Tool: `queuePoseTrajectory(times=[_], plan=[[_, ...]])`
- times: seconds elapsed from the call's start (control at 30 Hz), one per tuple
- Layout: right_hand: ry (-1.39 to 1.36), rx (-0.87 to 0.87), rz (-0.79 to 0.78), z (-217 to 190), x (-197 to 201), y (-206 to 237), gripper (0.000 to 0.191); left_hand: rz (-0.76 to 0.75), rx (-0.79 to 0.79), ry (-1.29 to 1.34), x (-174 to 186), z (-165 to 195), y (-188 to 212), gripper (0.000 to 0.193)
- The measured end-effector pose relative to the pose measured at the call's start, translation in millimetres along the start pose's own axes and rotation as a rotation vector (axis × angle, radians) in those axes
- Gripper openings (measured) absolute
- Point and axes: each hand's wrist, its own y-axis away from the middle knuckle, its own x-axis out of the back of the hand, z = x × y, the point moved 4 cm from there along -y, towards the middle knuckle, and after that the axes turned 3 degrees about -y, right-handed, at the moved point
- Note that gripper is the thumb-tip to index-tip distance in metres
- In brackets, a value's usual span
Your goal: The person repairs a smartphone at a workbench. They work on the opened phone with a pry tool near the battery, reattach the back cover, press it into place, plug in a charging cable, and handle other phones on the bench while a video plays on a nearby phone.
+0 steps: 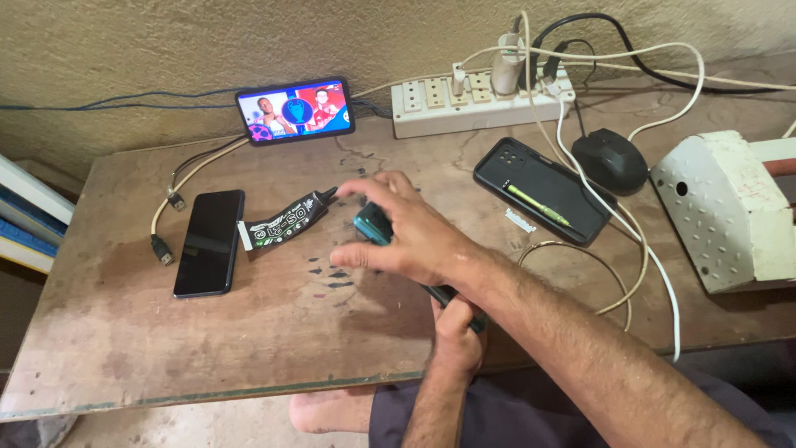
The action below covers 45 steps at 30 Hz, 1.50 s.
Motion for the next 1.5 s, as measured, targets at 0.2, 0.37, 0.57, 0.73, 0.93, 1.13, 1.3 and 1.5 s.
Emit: queuePoseTrajectory(times=[0.2, 0.37, 0.57, 0.73, 0.93, 1.13, 1.3, 1.5], plan=[[0.055, 0.116, -0.045, -6, -5, 0, 0.071, 0.02, 0.015, 0.017, 3, 0, 1, 0.037], [0.062, -0.099, 0.023, 3, -5, -5, 0.048, -0.015, 0.008, 0.072, -3, 5, 0, 0.035], [0.101, -0.164, 0.01, 6, -9, -8, 0.052, 0.045, 0.071, 0.11, -5, 6, -2, 0.036], [0.109, -0.185, -0.023, 8, -9, -8, 0.054, -0.023, 0.058, 0.109, -7, 5, -1, 0.037], [0.098, -0.216, -0.053, 9, -10, -7, 0.055, 0.004, 0.039, 0.101, -6, 1, -2, 0.041], [0.079, -0.185, -0.051, 7, -8, -6, 0.053, -0.025, 0.055, 0.082, -4, -1, -1, 0.042], [0.021, -0.092, -0.076, 14, -7, -6, 0.053, -0.025, 0.003, -0.06, -8, 2, -1, 0.048], [-0.138, 0.178, -0.033, 20, 7, 0, 0.047, -0.05, -0.088, -0.469, -53, 42, 2, 0.067]])
